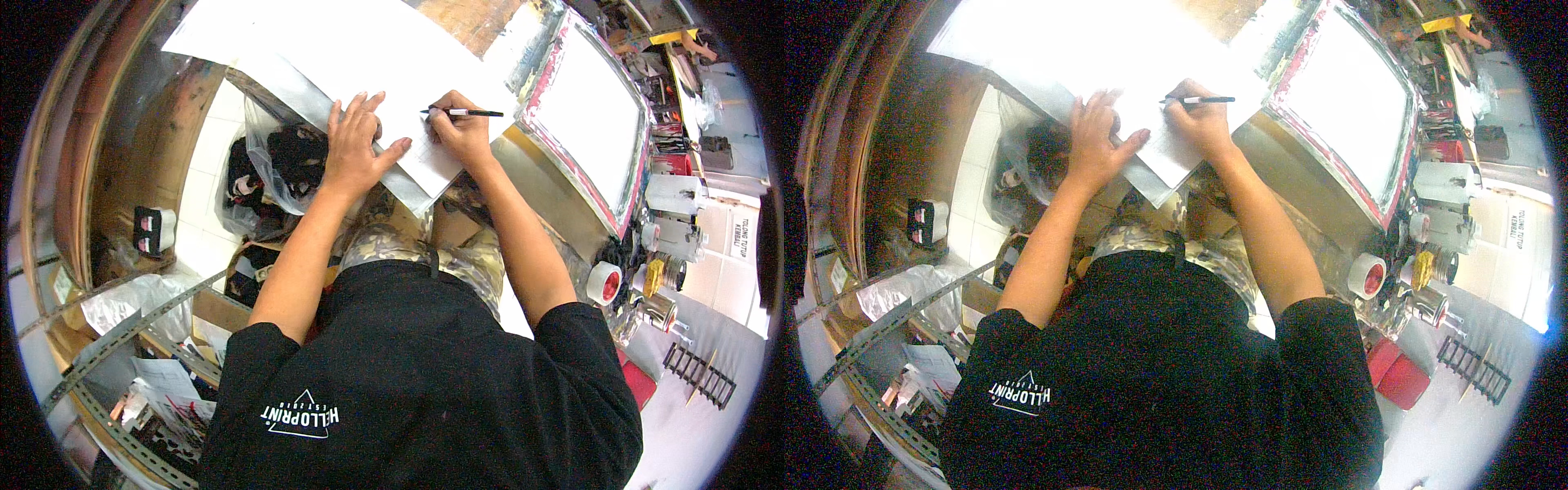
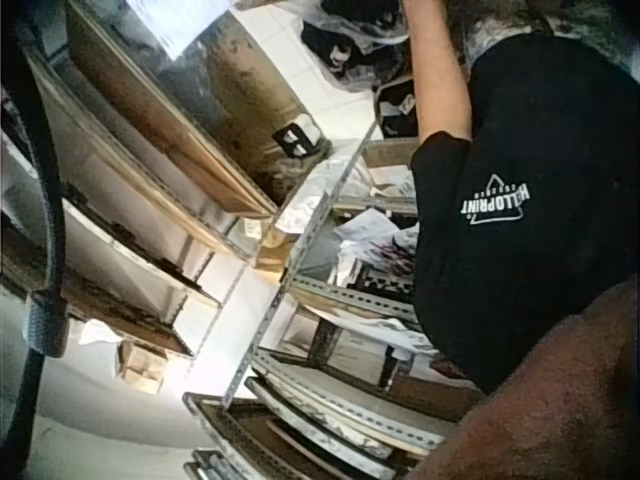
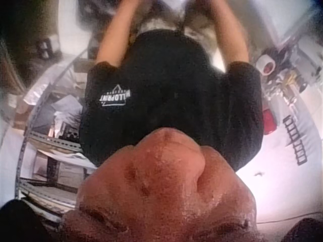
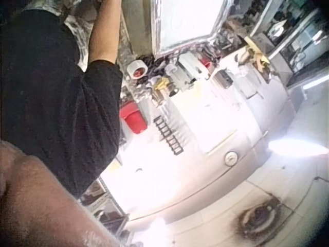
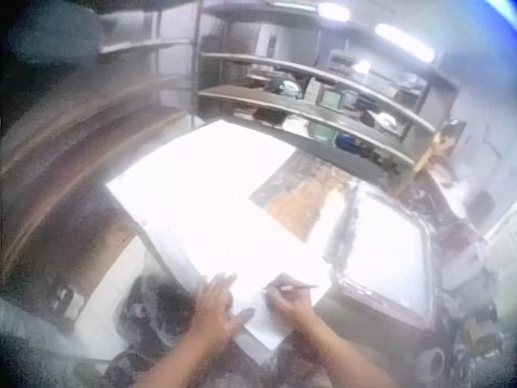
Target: The person applies adhesive tape to the edges of a screen-printing frame by hand, then uses a pen to write notes on a paper document.
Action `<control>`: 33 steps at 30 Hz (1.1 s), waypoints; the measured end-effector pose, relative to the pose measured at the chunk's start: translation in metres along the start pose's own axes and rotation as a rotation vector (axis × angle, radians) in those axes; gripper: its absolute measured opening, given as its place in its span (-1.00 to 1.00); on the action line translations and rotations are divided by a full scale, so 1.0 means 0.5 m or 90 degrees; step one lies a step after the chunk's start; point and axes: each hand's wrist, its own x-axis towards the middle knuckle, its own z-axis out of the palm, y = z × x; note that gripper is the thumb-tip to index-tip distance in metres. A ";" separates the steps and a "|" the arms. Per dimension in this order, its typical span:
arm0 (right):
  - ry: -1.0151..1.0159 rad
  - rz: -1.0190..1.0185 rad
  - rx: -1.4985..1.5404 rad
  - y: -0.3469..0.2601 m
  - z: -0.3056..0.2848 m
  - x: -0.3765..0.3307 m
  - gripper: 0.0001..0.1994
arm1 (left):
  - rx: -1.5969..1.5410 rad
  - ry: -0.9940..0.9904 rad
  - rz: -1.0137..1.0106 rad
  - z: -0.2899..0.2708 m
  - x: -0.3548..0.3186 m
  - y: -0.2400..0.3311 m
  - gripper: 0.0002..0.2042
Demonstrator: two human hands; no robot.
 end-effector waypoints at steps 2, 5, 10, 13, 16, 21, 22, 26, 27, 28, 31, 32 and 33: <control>-0.011 -0.007 -0.030 -0.002 -0.003 0.000 -0.92 | -0.007 -0.001 -0.001 0.000 0.002 0.003 -0.52; -0.013 -0.020 -0.062 -0.010 -0.003 -0.001 -0.93 | -0.009 -0.001 0.000 0.001 0.003 0.004 -0.53; -0.030 0.050 -0.120 -0.023 -0.011 -0.002 -0.91 | -0.008 0.005 0.010 0.001 0.004 0.006 -0.52; -0.031 0.057 -0.125 -0.031 -0.011 -0.002 -0.91 | -0.002 0.005 0.013 0.001 0.006 0.006 -0.51; -0.023 0.040 -0.134 -0.042 -0.005 -0.002 -0.93 | 0.001 0.004 0.005 0.000 0.004 0.006 -0.51; -0.010 -0.012 -0.093 -0.030 0.008 -0.002 -0.95 | 0.001 0.006 0.008 -0.003 -0.001 -0.001 -0.51; -0.012 -0.022 -0.107 -0.024 0.007 -0.001 -0.95 | 0.006 0.010 0.014 -0.003 0.000 -0.003 -0.51; -0.012 -0.045 -0.127 -0.018 0.003 0.000 -0.95 | 0.002 0.006 0.008 -0.003 -0.001 -0.004 -0.51; -0.006 -0.047 -0.124 -0.022 0.002 -0.005 -0.96 | -0.003 0.004 0.000 -0.005 -0.005 -0.001 -0.51; 0.007 -0.021 -0.081 -0.015 0.000 -0.012 -0.94 | -0.014 0.004 0.002 0.005 0.001 0.005 -0.51; 0.024 0.086 -0.138 0.051 -0.006 -0.022 -0.88 | 0.016 -0.010 0.020 0.015 -0.001 0.005 -0.53; 0.012 0.038 -0.123 0.052 0.000 -0.015 -0.87 | 0.022 -0.005 0.024 0.013 -0.006 -0.002 -0.54; -0.028 0.078 -0.074 0.021 0.002 -0.010 -0.86 | 0.017 -0.009 0.009 0.009 -0.009 -0.005 -0.54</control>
